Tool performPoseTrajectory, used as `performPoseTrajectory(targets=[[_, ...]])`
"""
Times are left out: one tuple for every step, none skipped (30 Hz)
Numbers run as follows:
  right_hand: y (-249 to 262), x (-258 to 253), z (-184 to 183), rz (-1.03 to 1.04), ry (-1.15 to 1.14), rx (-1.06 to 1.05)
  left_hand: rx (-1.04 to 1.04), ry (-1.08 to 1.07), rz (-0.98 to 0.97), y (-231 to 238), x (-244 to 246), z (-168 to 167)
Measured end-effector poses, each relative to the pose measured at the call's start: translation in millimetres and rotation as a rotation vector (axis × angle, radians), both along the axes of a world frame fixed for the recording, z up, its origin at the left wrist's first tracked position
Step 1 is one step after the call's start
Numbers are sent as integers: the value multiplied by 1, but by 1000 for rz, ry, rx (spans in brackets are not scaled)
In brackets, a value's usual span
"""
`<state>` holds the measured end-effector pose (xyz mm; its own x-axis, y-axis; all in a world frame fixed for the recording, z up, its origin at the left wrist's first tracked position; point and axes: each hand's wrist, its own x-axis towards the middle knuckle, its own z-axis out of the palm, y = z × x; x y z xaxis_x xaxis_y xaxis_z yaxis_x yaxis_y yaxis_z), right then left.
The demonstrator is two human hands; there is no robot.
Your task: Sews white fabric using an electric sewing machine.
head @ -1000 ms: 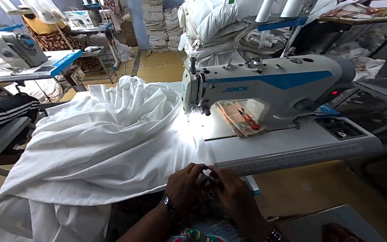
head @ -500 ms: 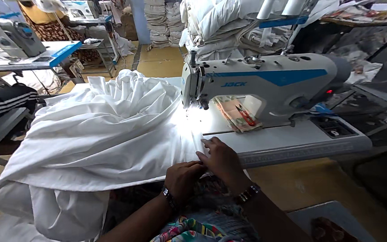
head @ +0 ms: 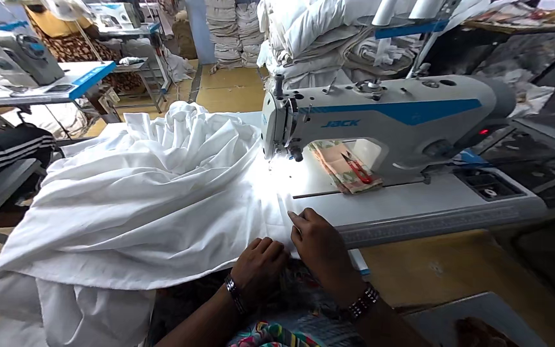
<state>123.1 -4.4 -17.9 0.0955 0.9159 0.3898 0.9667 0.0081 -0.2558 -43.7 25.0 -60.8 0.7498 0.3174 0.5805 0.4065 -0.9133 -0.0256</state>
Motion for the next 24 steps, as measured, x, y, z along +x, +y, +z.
performPoseTrajectory(targets=[[-1,-2,1,1,-3,-4,-64,9,-10,-3,2,3],[-2,-4,1,7,-5,-9,-150,21,-31,-7,3,8],[-3,-6,1,15,-6,-9,-225,30,-52,-9,3,13],[-3,-7,-1,20,-10,-1,-266,46,-63,-11,2,18],[-3,-9,-3,26,-12,4,-269,67,-68,-12,1,20],[-3,-11,-4,28,-13,4,-254,87,-70,-13,0,21],[-3,-13,-6,27,-13,2,-236,95,-71,-13,-2,21],[-3,-14,-7,24,-11,-7,-218,95,-72,-12,-3,19],[-2,-15,-9,20,-10,-9,-207,96,-70,-11,-4,18],[0,-15,-10,16,-9,-10,-198,98,-67,-10,-4,19],[2,-15,-9,13,-10,-16,-189,103,-62,-7,-3,20],[5,-15,-8,12,-10,-26,-186,106,-58,-4,-3,21],[9,-14,-7,12,-12,-35,-182,106,-51,0,-2,22],[14,-13,-6,11,-11,-44,-185,104,-40,4,0,23],[20,-11,-6,12,-11,-45,-182,101,-22,8,2,25],[27,-10,-7,12,-6,-46,-179,98,-1,11,4,27],[34,-9,-6,9,3,-58,-177,94,19,14,5,29],[40,-9,-4,4,11,-77,-168,90,39,18,7,30],[46,-9,-2,-1,19,-96,-152,82,56,23,8,29],[51,-9,-2,-5,25,-100,-147,78,73,28,9,28],[56,-8,-2,-7,28,-87,-148,75,89,32,10,28],[60,-8,-3,-10,30,-78,-157,75,106,36,11,27],[63,-7,-4,-12,29,-63,-168,75,125,38,12,27],[65,-5,-6,-6,30,-31,-173,77,143,40,13,27]])
